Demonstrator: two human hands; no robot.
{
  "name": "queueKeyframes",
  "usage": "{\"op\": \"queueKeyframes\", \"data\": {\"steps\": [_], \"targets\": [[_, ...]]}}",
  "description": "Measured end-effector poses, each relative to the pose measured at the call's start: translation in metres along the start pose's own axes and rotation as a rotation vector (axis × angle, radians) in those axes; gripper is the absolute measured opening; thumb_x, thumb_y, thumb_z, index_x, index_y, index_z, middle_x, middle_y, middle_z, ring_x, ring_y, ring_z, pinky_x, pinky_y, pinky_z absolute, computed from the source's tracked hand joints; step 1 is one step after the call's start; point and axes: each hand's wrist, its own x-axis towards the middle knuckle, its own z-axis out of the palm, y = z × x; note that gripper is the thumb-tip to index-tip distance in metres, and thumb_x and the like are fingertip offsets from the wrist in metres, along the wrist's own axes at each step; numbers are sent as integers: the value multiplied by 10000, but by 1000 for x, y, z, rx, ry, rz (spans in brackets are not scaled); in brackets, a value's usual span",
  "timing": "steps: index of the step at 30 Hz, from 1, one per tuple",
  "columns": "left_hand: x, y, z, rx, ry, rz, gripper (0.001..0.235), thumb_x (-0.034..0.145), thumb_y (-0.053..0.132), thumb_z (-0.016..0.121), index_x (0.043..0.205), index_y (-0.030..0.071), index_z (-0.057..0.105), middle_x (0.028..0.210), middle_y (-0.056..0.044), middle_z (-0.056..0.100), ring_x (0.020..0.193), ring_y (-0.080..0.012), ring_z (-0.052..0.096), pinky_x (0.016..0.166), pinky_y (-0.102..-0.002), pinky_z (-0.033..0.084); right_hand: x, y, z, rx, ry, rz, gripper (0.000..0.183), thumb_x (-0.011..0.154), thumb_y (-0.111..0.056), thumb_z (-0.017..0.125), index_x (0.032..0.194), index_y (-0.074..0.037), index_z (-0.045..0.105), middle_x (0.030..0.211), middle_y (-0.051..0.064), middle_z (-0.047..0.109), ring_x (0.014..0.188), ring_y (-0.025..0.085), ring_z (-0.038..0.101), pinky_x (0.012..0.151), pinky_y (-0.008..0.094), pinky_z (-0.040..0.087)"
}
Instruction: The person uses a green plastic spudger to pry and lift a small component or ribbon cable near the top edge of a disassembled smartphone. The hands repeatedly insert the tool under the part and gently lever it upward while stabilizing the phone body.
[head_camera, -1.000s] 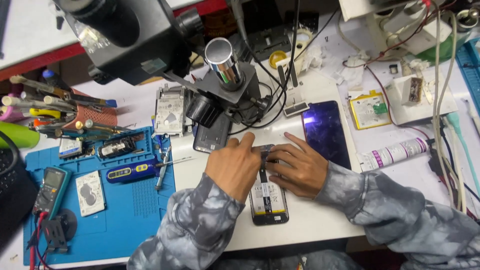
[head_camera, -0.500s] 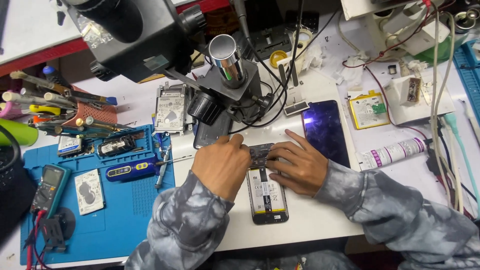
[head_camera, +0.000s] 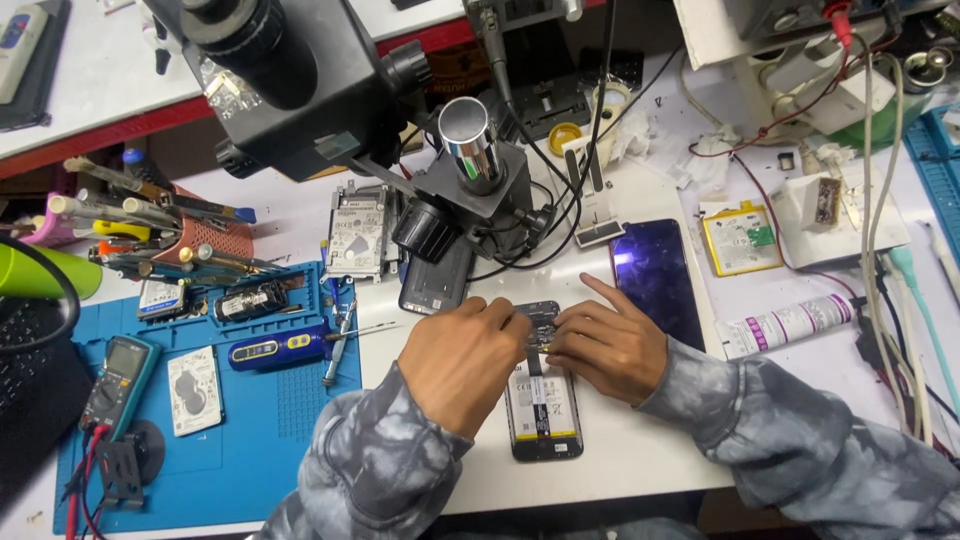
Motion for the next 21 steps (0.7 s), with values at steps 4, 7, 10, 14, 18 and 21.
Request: {"op": "queueKeyframes", "data": {"steps": [4,7,10,14,18,21], "targets": [[-1,-3,-10,-22,-103,-59,47,847,121,753,887,97,761,805,-81,735,720,-237,702,577,-324,579,0,1,-3,-8,23,-33,51,848,-138,774,832,-103,741,756,9,697,851,222,728,1080,618,439],[4,-5,-11,-33,-122,-47,77,857,162,765,907,104,761,822,-75,738,736,-231,706,604,-322,586,5,0,-6,-33,36,-50,55,859,-144,760,834,-103,733,789,7,706,850,219,726,1068,621,450],[4,-3,-7,-9,-123,-49,60,834,99,756,894,100,757,838,-78,745,747,-235,704,607,-321,581,4,-4,-6,-13,46,-68,29,854,-124,762,843,-103,746,781,2,708,828,210,732,1056,615,467],[10,-1,8,-2,-206,-16,70,895,104,696,963,104,717,897,-67,724,778,-254,699,567,-392,587,16,-9,-15,20,23,-74,64,903,-113,719,886,-51,723,830,59,710,808,230,719,1062,593,467],[7,5,12,-38,-37,-4,50,845,71,720,859,100,759,802,-87,732,716,-247,700,566,-349,582,8,-6,-6,10,45,-40,60,813,-111,792,852,-90,751,782,13,727,819,218,745,1039,601,482],[4,9,12,2,-10,-14,60,830,70,712,835,111,755,789,-76,726,712,-241,698,553,-348,580,1,-7,-2,23,39,-30,74,806,-113,795,862,-88,751,791,13,726,831,215,750,1043,595,481]]}}
